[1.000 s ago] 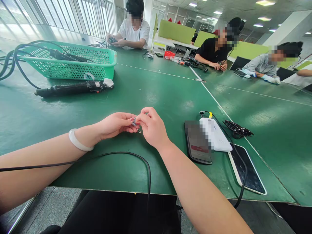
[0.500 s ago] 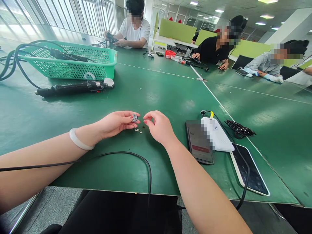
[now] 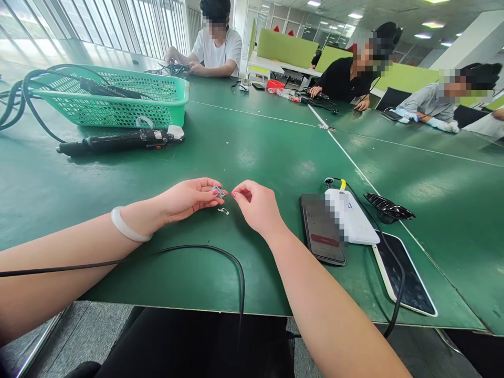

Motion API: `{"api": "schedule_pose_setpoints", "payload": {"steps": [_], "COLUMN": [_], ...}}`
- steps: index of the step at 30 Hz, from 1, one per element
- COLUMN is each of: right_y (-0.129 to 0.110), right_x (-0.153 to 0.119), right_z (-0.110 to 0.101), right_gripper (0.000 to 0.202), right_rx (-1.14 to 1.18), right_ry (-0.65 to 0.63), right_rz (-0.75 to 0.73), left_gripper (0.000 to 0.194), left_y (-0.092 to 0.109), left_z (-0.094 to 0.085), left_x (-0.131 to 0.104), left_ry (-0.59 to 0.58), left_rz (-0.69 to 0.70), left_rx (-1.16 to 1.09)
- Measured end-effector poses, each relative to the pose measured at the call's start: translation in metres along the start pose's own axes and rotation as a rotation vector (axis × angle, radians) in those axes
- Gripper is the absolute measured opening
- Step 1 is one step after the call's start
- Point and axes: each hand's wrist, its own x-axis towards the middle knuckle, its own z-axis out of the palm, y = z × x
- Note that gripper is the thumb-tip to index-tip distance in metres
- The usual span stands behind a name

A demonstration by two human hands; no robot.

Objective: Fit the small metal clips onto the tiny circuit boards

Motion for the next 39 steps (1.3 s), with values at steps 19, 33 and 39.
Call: {"api": "schedule_pose_setpoints", "payload": {"steps": [19,33,39], "right_y": [-0.012,-0.017,-0.017], "right_x": [-0.007,-0.010,-0.010], "right_z": [0.012,0.019,0.020], "right_gripper": [0.017,0.019,0.018], "right_rx": [0.105,-0.187,-0.215], "right_ry": [0.155,0.221,0.244], "right_rz": [-0.067,-0.241,-0.248], "left_gripper": [0.007,0.013,0.022], "left_y": [0.000,-0.006,-0.008], "left_z": [0.000,-0.001,-0.001], "left_x": [0.001,0.003,0.004], "left_ry": [-0.016,0.046,0.044], "left_rz": [0.006,0.095,0.163], "left_rx": [0.037,0.017,0.058]}}
